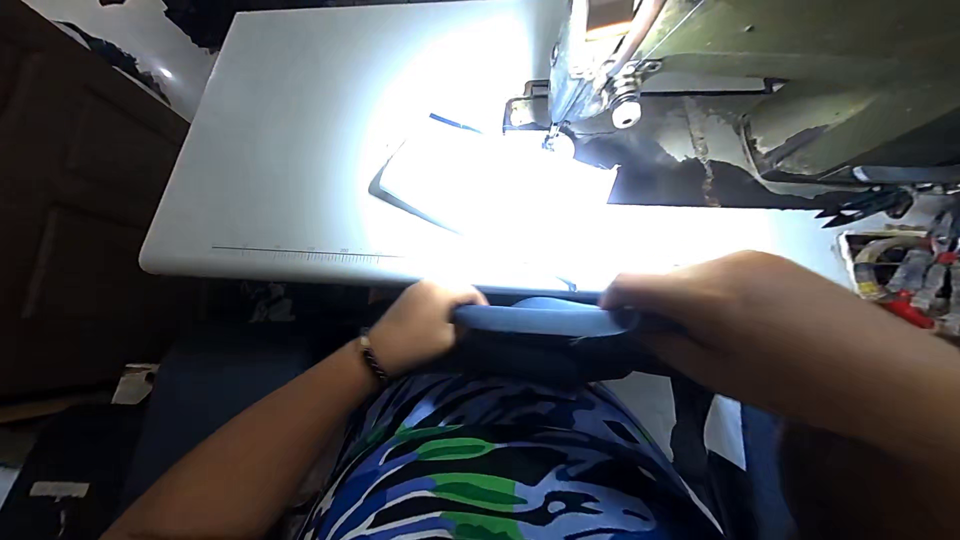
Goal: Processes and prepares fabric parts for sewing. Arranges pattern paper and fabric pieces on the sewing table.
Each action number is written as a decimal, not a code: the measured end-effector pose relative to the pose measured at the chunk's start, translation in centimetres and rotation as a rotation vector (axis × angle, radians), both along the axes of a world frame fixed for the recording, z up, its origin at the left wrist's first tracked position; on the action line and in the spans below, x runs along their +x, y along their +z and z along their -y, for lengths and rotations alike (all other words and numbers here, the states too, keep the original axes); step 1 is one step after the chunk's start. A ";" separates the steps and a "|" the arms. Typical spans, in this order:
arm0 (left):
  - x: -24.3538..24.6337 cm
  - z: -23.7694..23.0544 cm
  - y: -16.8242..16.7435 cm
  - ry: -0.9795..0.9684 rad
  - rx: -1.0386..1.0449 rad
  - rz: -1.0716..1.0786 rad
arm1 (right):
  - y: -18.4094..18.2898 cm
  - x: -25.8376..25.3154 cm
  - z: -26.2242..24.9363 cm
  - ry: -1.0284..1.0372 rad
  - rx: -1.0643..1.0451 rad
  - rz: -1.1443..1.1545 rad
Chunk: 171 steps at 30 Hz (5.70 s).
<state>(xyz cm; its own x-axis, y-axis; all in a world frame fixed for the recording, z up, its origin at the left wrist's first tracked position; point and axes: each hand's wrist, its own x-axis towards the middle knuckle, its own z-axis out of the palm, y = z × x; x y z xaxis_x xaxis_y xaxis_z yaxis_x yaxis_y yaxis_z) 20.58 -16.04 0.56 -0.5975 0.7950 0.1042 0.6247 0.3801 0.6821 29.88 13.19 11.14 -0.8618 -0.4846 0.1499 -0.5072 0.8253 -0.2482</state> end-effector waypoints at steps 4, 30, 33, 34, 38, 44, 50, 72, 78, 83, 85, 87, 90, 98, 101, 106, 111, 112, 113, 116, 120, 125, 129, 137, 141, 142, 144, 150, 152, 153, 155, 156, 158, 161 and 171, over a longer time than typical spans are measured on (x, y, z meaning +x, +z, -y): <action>-3.1 5.9 3.0 0.154 0.207 0.375 | -3.6 0.4 -6.1 -0.072 -0.258 0.369; -14.6 -3.9 -2.0 0.470 -0.203 -0.461 | -10.1 0.5 -1.3 -0.521 -0.220 0.242; -14.5 -4.1 -1.8 0.462 -0.187 -0.442 | -9.7 -0.7 -5.2 -0.675 -0.251 0.045; -14.5 -4.1 -1.8 0.483 -0.188 -0.426 | -9.8 -1.2 -7.0 -0.765 -0.221 -0.046; -14.7 -4.1 -2.0 0.499 -0.215 -0.423 | -11.1 -2.1 -14.7 -1.169 -0.107 -0.149; -14.9 -4.1 -2.2 0.490 -0.203 -0.419 | -12.9 -2.8 -14.3 -1.132 -0.263 -0.186; -15.0 -4.2 -2.3 0.504 -0.203 -0.396 | -11.5 -6.1 -2.3 -0.504 -0.419 -0.065; -14.5 -3.6 -2.2 0.406 0.136 -0.430 | -14.7 -6.6 3.0 -0.383 -0.237 -0.398; -14.3 0.0 3.9 0.281 -0.001 -0.016 | -12.6 -4.4 1.5 -0.353 -0.229 -0.199; -11.9 3.0 10.9 0.229 -0.204 0.003 | -11.3 -1.0 1.0 -0.390 -0.420 0.015; -11.4 3.4 11.7 0.226 -0.208 -0.022 | -11.2 -0.1 1.1 -0.444 -0.528 0.068; -11.1 3.5 11.6 0.220 -0.213 -0.047 | -11.6 0.4 1.0 -0.466 -0.589 0.076; -11.1 3.1 10.6 0.230 -0.238 -0.081 | -12.1 0.6 1.0 -0.501 -0.607 0.060; -12.3 3.2 7.3 0.265 -0.041 0.348 | -12.4 1.0 -0.6 -0.596 -0.459 -0.025; -12.3 3.0 6.7 0.352 -0.050 0.388 | -12.8 1.1 -1.2 -0.588 -0.425 -0.012; -12.0 1.7 6.5 0.439 -0.150 0.270 | -12.6 1.3 -1.6 -0.603 -0.425 0.036; -11.0 0.0 7.2 0.506 -0.086 0.276 | -11.9 1.3 -2.2 -0.641 -0.452 0.059; -10.8 -0.2 7.4 0.506 -0.064 0.273 | -11.6 1.4 -2.4 -0.643 -0.454 0.065; -10.7 -0.3 7.5 0.498 -0.033 0.273 | -11.4 1.3 -2.6 -0.646 -0.459 0.072; -10.8 -0.1 7.6 0.406 0.087 0.336 | -11.0 1.2 -3.2 -0.679 -0.469 0.092; -11.1 0.0 7.2 0.354 0.155 0.353 | -10.9 1.1 -3.9 -0.721 -0.463 0.185; -10.9 -0.6 6.8 0.406 0.160 0.274 | -11.5 1.0 -4.1 -0.679 -0.471 0.139; -10.7 -1.2 7.0 0.429 0.171 0.281 | -11.5 1.0 -4.1 -0.679 -0.442 0.097; -10.5 -2.2 6.6 0.465 0.230 0.268 | -12.1 1.2 -4.7 -0.706 -0.535 0.152; -10.6 -2.3 6.3 0.422 0.275 0.273 | -12.1 1.2 -4.8 -0.700 -0.592 0.165; -10.6 -2.2 6.3 0.408 0.283 0.279 | -12.0 1.2 -4.9 -0.705 -0.595 0.176; -10.7 -2.2 6.1 0.406 0.288 0.283 | -11.9 1.2 -4.8 -0.717 -0.597 0.190; -10.6 -2.3 6.1 0.448 0.260 0.256 | -12.0 1.2 -4.9 -0.707 -0.611 0.177; -10.7 -2.2 6.1 0.458 0.246 0.260 | -12.2 1.1 -5.0 -0.694 -0.622 0.160; -10.7 -2.2 6.1 0.460 0.242 0.265 | -12.3 1.1 -5.1 -0.686 -0.623 0.152; -10.6 -2.2 6.1 0.462 0.232 0.286 | -12.2 1.1 -5.1 -0.687 -0.620 0.150; -10.6 -2.2 6.1 0.463 0.229 0.300 | -12.2 1.1 -5.1 -0.690 -0.619 0.155; -10.5 -2.2 6.2 0.470 0.232 0.327 | -12.2 1.1 -5.1 -0.690 -0.620 0.160; -10.4 -2.2 6.4 0.477 0.235 0.386 | -12.2 1.0 -5.2 -0.707 -0.637 0.184; -10.5 -2.2 6.1 0.460 0.269 0.449 | -12.1 0.8 -5.3 -0.720 -0.657 0.234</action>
<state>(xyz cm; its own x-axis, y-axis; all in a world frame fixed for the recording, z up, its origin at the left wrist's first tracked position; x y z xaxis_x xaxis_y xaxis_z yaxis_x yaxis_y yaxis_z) 10.10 -13.84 6.68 -0.8988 0.4321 -0.0742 0.0760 0.3202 0.9443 30.72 18.47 -0.93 -0.9592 0.2826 -0.0104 0.1794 0.5798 -0.7948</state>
